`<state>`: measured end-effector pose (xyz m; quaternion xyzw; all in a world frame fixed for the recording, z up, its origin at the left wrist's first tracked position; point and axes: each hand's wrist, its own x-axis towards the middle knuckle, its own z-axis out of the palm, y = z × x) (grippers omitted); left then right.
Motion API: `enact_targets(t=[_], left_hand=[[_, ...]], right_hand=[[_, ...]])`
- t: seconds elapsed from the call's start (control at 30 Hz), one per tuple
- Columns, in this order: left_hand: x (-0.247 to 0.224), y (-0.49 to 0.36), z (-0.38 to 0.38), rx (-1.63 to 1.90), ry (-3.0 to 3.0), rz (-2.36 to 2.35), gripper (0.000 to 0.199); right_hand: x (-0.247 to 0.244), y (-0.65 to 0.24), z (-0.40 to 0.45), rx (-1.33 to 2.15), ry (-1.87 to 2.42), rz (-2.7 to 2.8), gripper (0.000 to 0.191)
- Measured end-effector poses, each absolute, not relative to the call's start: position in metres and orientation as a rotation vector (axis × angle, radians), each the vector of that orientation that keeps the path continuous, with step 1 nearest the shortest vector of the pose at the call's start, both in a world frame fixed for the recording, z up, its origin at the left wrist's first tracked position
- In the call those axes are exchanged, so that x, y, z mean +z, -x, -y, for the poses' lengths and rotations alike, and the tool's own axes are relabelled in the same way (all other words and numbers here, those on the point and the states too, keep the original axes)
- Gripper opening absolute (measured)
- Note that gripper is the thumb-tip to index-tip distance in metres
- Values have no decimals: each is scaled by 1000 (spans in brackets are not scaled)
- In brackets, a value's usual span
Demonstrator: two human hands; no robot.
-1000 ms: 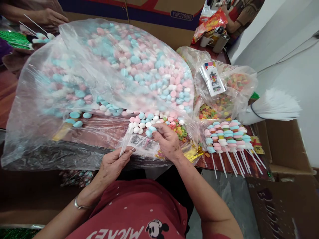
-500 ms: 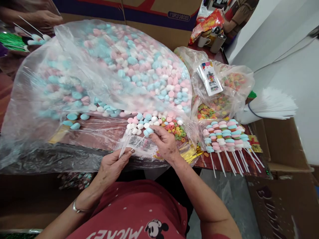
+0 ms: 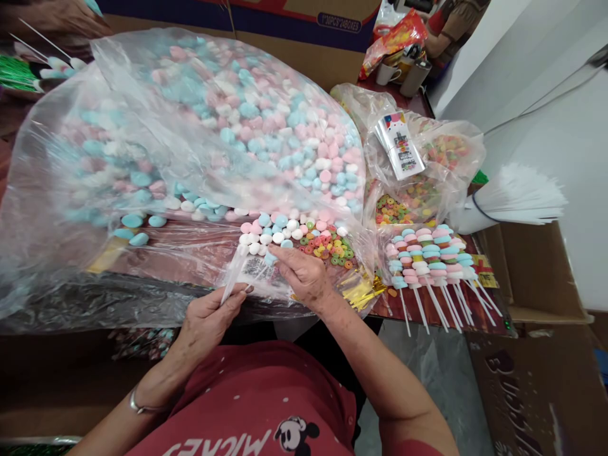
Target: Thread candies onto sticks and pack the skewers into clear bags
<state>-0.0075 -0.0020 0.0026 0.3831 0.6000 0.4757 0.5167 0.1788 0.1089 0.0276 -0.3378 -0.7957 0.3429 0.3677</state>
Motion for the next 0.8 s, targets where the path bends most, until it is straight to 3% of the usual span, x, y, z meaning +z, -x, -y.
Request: enact_targets(t=[0.27, 0.53, 0.8], left_hand=[[-8, 7, 8, 1178, -900, -1448, 33], [7, -3, 9, 1149, -992, -1464, 28], [14, -9, -4, 1276, -924, -1437, 22]], right_hand=[[20, -170, -90, 648, 805, 2048, 37], [18, -160, -77, 708, 847, 2137, 38], [39, -175, -81, 550, 900, 2189, 44]])
